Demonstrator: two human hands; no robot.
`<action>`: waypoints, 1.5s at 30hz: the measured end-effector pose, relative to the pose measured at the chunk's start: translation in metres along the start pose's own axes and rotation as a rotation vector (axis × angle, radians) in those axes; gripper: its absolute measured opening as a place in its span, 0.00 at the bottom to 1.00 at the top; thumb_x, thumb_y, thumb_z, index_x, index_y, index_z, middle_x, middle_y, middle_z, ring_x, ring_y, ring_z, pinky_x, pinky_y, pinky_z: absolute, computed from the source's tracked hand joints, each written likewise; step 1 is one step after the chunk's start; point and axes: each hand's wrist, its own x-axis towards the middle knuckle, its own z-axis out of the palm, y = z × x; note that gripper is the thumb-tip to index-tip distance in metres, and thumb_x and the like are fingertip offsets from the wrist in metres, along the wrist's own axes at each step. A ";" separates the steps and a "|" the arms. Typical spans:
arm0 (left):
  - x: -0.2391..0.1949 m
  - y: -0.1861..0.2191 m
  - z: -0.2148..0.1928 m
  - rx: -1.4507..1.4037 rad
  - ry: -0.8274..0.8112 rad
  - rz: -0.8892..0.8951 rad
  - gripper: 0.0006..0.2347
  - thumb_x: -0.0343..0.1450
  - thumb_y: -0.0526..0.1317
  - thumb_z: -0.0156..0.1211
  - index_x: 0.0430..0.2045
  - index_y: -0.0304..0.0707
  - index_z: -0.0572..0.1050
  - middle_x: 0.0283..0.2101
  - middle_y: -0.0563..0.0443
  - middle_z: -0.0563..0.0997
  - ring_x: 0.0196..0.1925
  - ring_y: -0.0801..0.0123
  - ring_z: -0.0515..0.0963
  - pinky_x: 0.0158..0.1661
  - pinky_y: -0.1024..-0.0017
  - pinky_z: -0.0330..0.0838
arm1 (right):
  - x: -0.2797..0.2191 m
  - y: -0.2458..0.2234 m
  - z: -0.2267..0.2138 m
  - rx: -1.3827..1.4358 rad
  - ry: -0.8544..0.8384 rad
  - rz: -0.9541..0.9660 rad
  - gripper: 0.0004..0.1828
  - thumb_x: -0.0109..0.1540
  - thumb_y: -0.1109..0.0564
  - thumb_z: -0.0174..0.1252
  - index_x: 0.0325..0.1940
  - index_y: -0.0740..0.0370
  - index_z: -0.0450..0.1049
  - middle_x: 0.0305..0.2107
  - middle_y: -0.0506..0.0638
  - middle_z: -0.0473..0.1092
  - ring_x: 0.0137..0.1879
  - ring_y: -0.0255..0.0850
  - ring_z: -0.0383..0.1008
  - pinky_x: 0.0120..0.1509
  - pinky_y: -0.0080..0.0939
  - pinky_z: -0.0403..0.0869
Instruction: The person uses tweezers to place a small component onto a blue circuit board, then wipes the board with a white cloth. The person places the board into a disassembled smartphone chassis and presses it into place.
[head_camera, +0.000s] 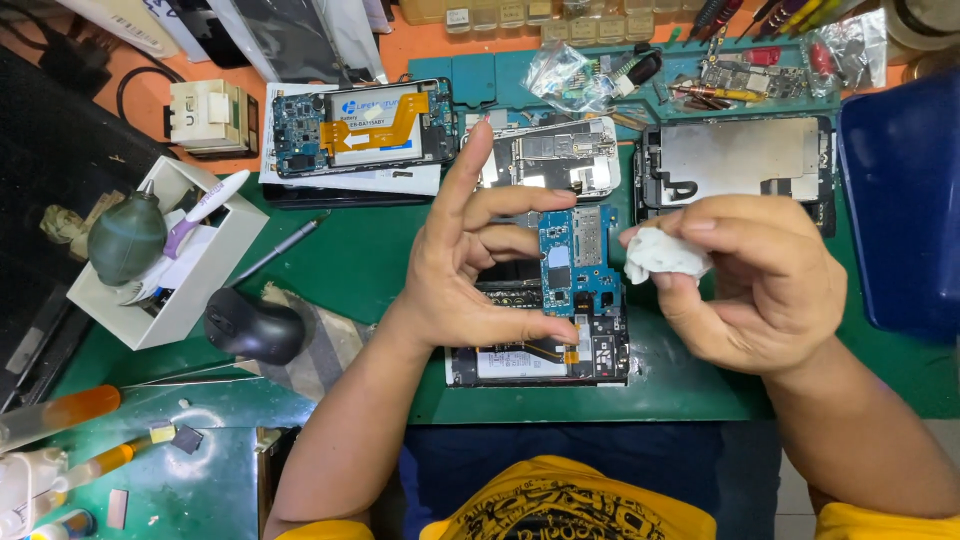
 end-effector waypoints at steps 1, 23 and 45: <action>0.000 0.000 0.000 0.000 0.003 -0.006 0.51 0.50 0.36 0.75 0.60 0.46 0.37 0.52 0.39 0.70 0.33 0.76 0.75 0.44 0.81 0.72 | 0.001 0.001 0.000 0.012 0.000 -0.067 0.15 0.53 0.65 0.53 0.41 0.73 0.60 0.31 0.65 0.67 0.36 0.50 0.74 0.38 0.37 0.74; -0.001 -0.009 0.011 0.067 0.017 0.056 0.47 0.53 0.34 0.73 0.60 0.47 0.39 0.53 0.39 0.68 0.32 0.73 0.75 0.44 0.76 0.77 | 0.017 -0.027 0.010 -0.131 -0.157 -0.038 0.08 0.55 0.63 0.52 0.38 0.66 0.71 0.34 0.60 0.63 0.36 0.48 0.66 0.41 0.41 0.67; -0.002 -0.001 0.005 -0.085 0.135 -0.026 0.50 0.50 0.35 0.73 0.60 0.51 0.37 0.53 0.38 0.69 0.25 0.79 0.66 0.38 0.82 0.70 | 0.011 -0.004 0.006 -0.237 0.305 0.040 0.04 0.56 0.70 0.55 0.31 0.75 0.66 0.27 0.64 0.65 0.35 0.50 0.66 0.42 0.42 0.65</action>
